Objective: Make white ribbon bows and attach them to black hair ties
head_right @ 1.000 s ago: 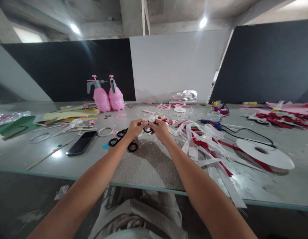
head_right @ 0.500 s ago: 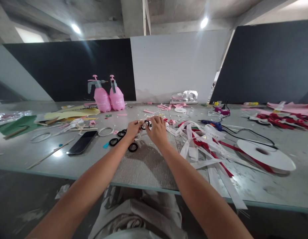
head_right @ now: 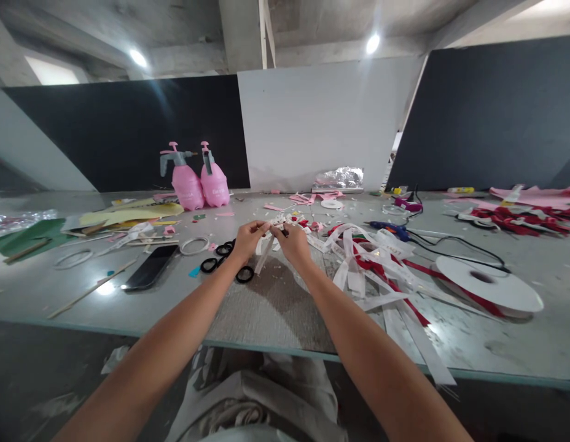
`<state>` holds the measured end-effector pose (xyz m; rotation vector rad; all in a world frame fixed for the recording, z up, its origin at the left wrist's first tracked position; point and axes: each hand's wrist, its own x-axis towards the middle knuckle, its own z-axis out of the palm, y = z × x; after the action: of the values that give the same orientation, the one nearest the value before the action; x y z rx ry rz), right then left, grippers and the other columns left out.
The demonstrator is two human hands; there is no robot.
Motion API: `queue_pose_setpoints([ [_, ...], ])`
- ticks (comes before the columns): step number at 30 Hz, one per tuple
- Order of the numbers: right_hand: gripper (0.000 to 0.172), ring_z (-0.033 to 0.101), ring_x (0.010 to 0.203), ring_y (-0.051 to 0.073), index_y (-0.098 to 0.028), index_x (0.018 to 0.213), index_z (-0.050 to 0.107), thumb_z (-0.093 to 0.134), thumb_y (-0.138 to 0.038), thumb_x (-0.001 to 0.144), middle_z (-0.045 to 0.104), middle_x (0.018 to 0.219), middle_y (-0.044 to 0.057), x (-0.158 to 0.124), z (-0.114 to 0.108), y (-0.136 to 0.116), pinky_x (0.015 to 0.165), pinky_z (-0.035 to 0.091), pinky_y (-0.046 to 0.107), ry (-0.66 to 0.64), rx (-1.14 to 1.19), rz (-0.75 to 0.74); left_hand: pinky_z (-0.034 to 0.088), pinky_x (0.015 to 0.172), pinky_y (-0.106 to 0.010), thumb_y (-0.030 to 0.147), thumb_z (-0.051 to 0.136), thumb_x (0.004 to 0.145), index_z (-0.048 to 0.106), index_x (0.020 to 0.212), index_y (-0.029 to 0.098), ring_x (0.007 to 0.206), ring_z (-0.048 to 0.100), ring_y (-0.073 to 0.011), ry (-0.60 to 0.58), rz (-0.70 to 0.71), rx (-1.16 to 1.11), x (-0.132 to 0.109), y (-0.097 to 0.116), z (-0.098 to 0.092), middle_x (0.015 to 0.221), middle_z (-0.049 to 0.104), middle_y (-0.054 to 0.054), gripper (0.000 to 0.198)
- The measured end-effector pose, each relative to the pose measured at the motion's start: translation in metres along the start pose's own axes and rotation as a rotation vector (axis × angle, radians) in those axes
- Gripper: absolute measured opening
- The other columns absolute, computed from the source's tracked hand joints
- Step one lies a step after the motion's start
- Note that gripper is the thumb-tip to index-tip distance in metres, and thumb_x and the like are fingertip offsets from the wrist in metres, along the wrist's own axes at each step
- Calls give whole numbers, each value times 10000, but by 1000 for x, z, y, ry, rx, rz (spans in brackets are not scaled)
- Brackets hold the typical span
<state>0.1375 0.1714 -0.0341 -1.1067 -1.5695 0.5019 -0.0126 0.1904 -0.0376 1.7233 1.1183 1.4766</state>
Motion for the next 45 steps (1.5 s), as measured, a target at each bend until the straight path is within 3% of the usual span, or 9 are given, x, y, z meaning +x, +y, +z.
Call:
queue_pose_setpoints([
  [4,332,448,535,119,-181,577,568,632,-465,736,492,524,-19,2,2,3,514,378,236,3,193,129,404,703,-242,448,590,790,679,785,152,700,539,-130,143,71,114,3,5,-6,757,657,-26,310],
  [9,304,499,543,111,-181,633,599,670,-473,676,546,583,-14,3,5,5,537,462,243,-101,407,223,420,721,-260,528,541,806,697,787,137,713,559,-147,-110,-43,-36,5,4,-8,715,649,-25,421],
  [12,314,525,557,123,-181,713,631,682,-486,658,587,621,-4,3,5,4,516,469,244,-134,464,257,418,669,-249,506,643,722,692,793,128,661,541,-131,-106,-65,-106,4,2,-5,676,625,-6,388],
  [15,336,508,550,109,-175,785,647,697,-479,650,599,645,-10,3,4,4,500,452,225,-139,420,230,398,608,-227,488,681,687,683,809,125,599,502,-102,-73,-52,-113,3,3,-3,642,594,8,383],
  [19,325,504,546,107,-159,726,625,708,-462,641,583,619,-17,1,2,3,500,460,225,-135,317,243,348,524,-207,480,680,696,652,766,129,513,432,-73,-56,-68,-91,2,5,-4,561,517,36,359],
  [28,250,595,526,136,-164,700,617,685,-405,686,613,611,1,0,3,1,484,497,235,-171,325,309,354,486,-198,450,653,736,634,757,139,467,385,-61,-29,-66,-171,3,1,-3,505,447,55,313],
  [36,314,590,525,125,-170,634,545,730,-422,661,609,609,-1,0,0,-2,485,546,245,-144,320,322,379,510,-200,455,683,697,676,822,132,523,453,-71,-90,-107,-115,2,1,-4,615,564,19,346],
  [41,341,538,452,109,-158,680,577,730,-462,656,569,569,-14,-1,0,-1,393,517,237,-157,263,332,401,510,-203,405,706,673,688,858,119,534,486,-78,-77,-78,-66,3,-2,-4,667,608,-10,341],
  [45,309,489,439,90,-153,635,567,707,-426,669,515,539,-31,3,-5,6,363,496,221,-122,124,308,418,471,-207,428,676,716,650,1022,143,513,543,-90,-119,-141,-9,0,-4,-5,786,641,-37,419],
])
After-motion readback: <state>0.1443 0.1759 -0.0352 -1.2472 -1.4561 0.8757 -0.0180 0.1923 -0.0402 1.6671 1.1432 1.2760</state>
